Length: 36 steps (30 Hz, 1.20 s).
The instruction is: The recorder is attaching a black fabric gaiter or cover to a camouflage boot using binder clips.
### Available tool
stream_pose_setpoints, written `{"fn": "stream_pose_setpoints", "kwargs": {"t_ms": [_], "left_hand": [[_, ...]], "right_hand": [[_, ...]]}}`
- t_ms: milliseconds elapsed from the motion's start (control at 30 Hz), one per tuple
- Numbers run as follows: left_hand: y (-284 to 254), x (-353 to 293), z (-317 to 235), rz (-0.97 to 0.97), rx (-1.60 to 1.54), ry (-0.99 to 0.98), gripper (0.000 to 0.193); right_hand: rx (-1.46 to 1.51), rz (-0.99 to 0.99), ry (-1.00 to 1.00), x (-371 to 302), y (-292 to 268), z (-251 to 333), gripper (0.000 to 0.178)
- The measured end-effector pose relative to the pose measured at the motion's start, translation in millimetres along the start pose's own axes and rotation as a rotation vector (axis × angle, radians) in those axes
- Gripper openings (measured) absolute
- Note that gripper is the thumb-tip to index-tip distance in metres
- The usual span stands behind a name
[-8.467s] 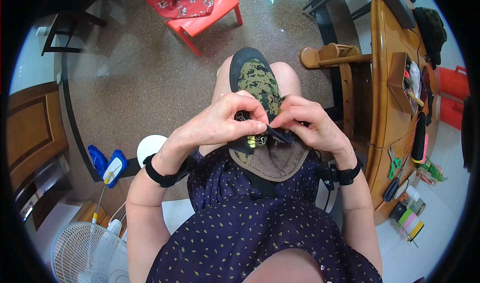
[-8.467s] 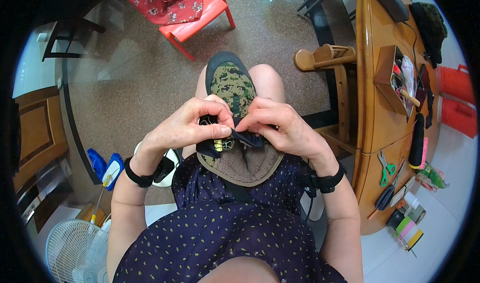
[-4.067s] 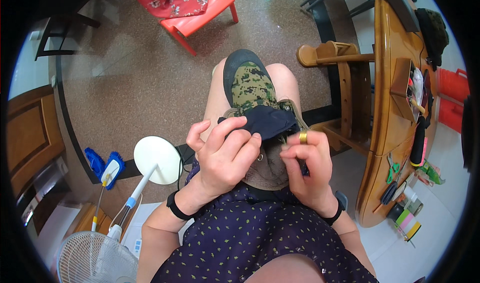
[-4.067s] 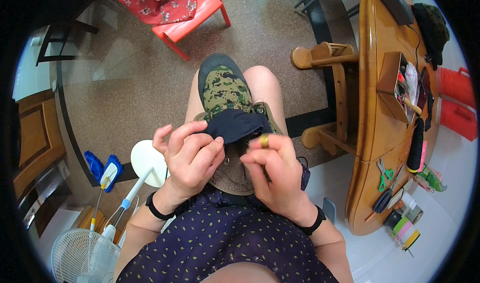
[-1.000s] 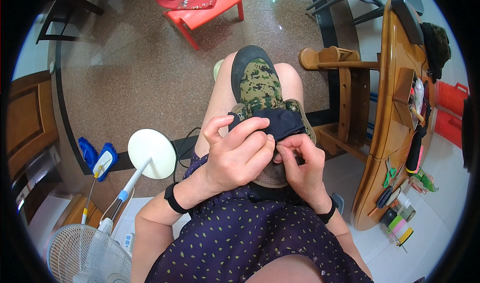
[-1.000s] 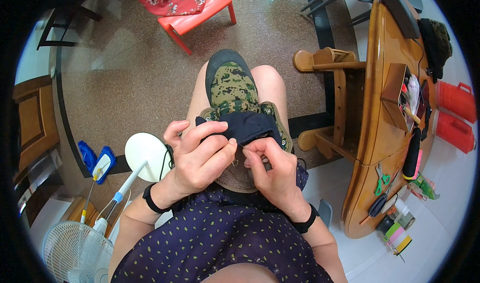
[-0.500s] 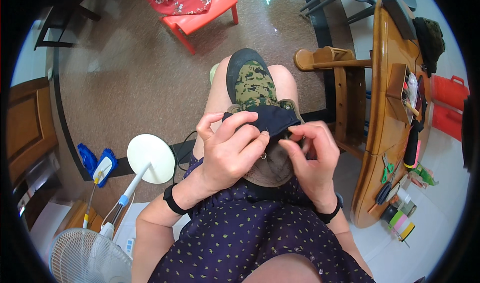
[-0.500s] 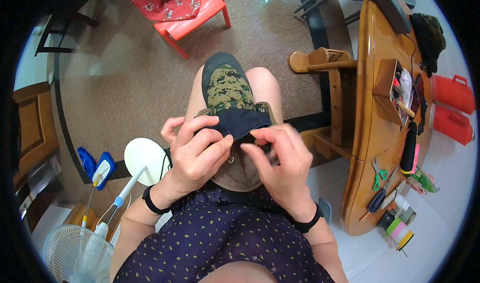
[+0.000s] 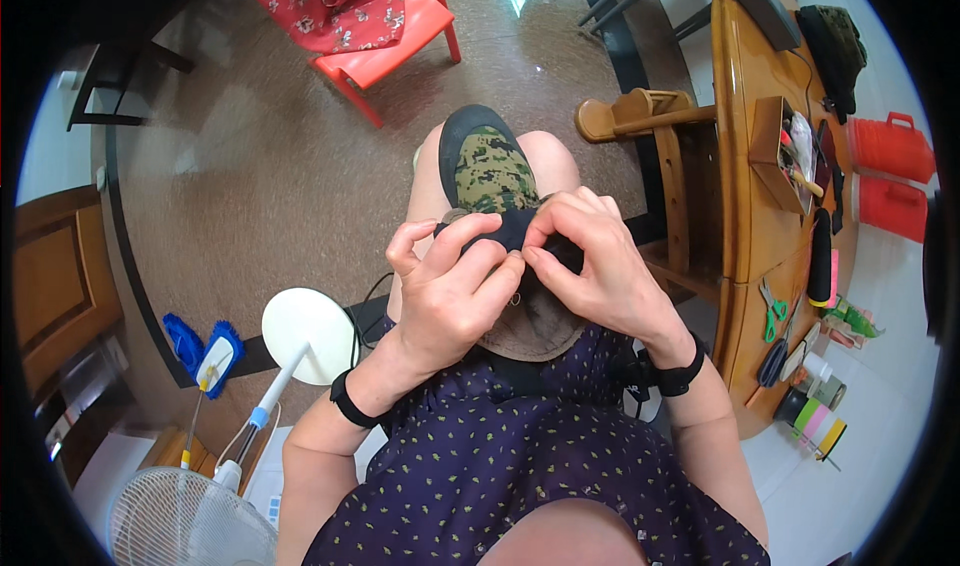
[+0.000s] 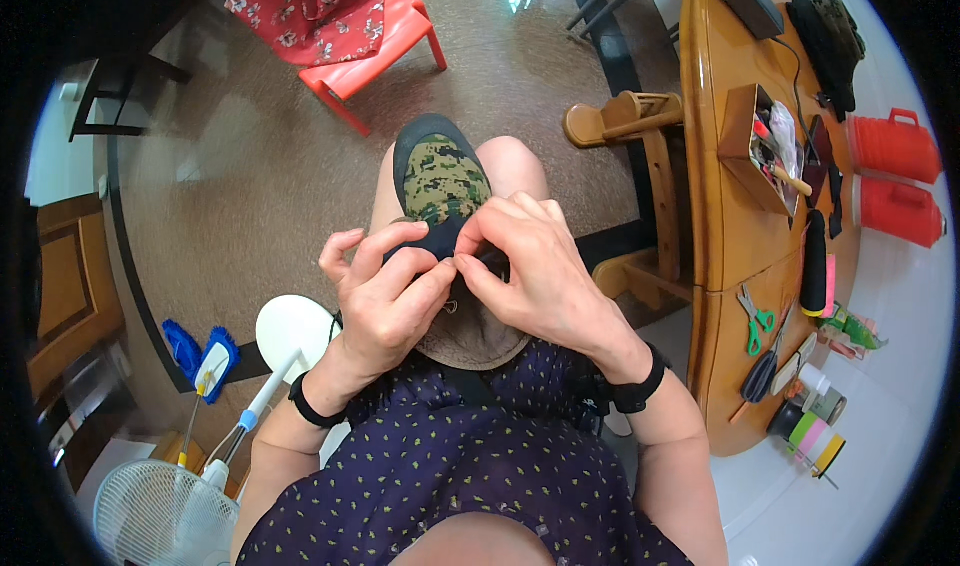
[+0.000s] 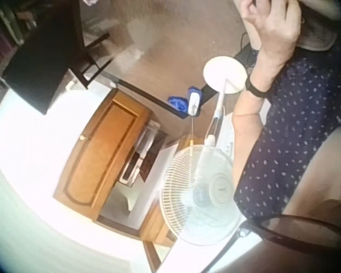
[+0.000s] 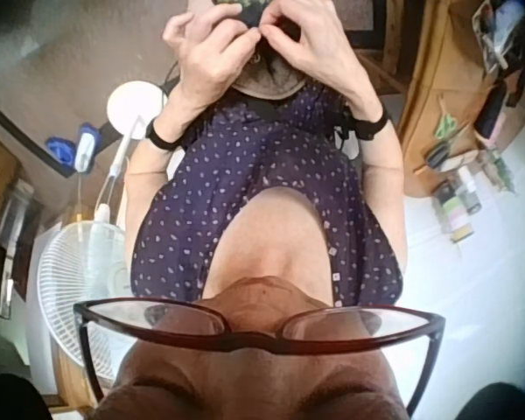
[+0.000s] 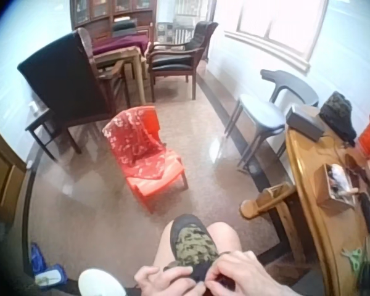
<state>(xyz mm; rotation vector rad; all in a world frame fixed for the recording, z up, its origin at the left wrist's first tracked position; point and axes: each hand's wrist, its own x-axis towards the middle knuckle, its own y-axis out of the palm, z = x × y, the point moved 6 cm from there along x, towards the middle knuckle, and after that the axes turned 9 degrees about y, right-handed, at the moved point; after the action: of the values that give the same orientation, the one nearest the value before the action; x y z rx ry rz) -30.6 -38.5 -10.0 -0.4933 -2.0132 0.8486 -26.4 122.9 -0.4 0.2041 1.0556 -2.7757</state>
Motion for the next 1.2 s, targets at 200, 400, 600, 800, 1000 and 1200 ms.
{"fn": "stream_pose_setpoints", "kwargs": {"t_ms": [200,400,600,800,1000,1200], "left_hand": [[3.6,6.1,4.1,0.034,-0.061,-0.015,0.014],[5.9,0.5,16.6,0.002,-0.244,-0.161,0.020],[8.7,0.1,28.3,0.048,-0.381,-0.310,0.014],[13.2,-5.4,33.0,0.113,-0.411,-0.406,0.011],[9.3,-4.4,32.0,0.117,-0.370,-0.393,0.015],[-7.4,-3.8,6.2,0.040,-0.035,-0.072,0.026]], "right_hand": [[0.508,-0.233,0.180,11.0,-0.3,-30.0,0.006],[1.006,-0.230,0.311,17.1,-30.8,-44.1,0.013],[1.241,-0.261,0.338,12.9,-56.1,-40.8,0.019],[1.173,-0.727,-0.135,1.3,-126.3,-41.4,0.017],[0.587,-0.863,-0.128,-9.5,-114.4,-18.5,0.009],[0.196,-0.106,-0.072,8.1,-38.4,2.5,0.013]]}}
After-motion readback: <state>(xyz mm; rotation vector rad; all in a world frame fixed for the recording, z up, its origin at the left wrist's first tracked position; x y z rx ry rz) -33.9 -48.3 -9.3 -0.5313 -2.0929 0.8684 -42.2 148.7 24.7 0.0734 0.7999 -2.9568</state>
